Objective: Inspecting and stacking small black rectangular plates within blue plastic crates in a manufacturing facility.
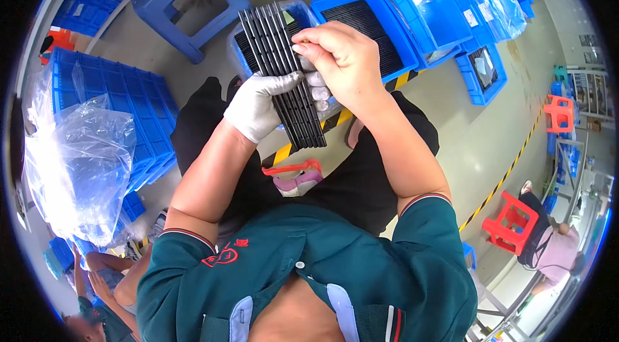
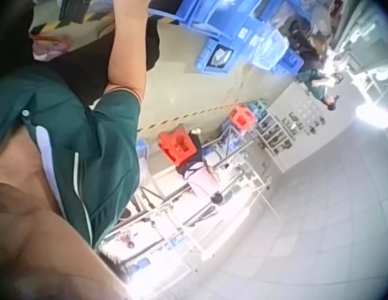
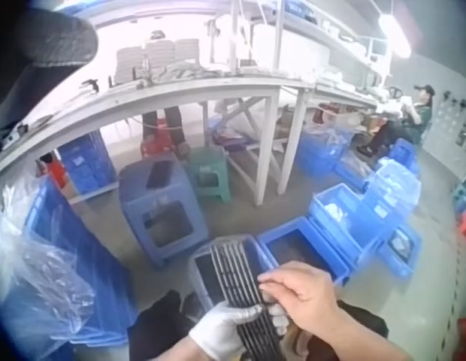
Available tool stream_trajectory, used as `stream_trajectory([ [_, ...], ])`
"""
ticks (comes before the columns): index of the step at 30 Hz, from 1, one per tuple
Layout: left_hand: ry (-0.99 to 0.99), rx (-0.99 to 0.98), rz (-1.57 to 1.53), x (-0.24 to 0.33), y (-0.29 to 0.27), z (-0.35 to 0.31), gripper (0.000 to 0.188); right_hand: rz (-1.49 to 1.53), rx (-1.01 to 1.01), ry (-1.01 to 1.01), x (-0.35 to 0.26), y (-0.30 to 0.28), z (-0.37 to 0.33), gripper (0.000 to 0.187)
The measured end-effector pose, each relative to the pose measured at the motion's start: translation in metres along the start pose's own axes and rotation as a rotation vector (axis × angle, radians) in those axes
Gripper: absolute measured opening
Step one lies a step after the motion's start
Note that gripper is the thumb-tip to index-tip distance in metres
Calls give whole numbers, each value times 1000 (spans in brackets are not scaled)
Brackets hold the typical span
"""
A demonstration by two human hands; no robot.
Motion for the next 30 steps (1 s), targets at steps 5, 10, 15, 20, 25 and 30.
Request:
stream_trajectory([
  [5,36,111,22,0,-15,2,23,-332,73,-351,-29,6,-8,14],
  [10,82,79,53,5,-9,2,22,-388,49,-391,-22,9,-6,14],
  [15,19,99,5,5,-6,2,22,-172,113,-231,-31,-5,-4,9],
  [20,26,17,-24,6,0,0,23,-31,28,-27,-8,2,1,8],
  [25,31,38,1,7,0,0,25,-54,-9,-9,-1,5,0,9],
  [30,17,-14,-14,5,1,0,25,-68,30,-34,-7,2,1,9],
])
Point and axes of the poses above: each hand's wrist, its own z-axis towards the middle knuckle, its own y-axis out of the palm, x = y × z, the point moved 7 cm from there along z, towards the middle knuckle, and after that the axes turned 10 degrees about y, right-handed, at the moved point
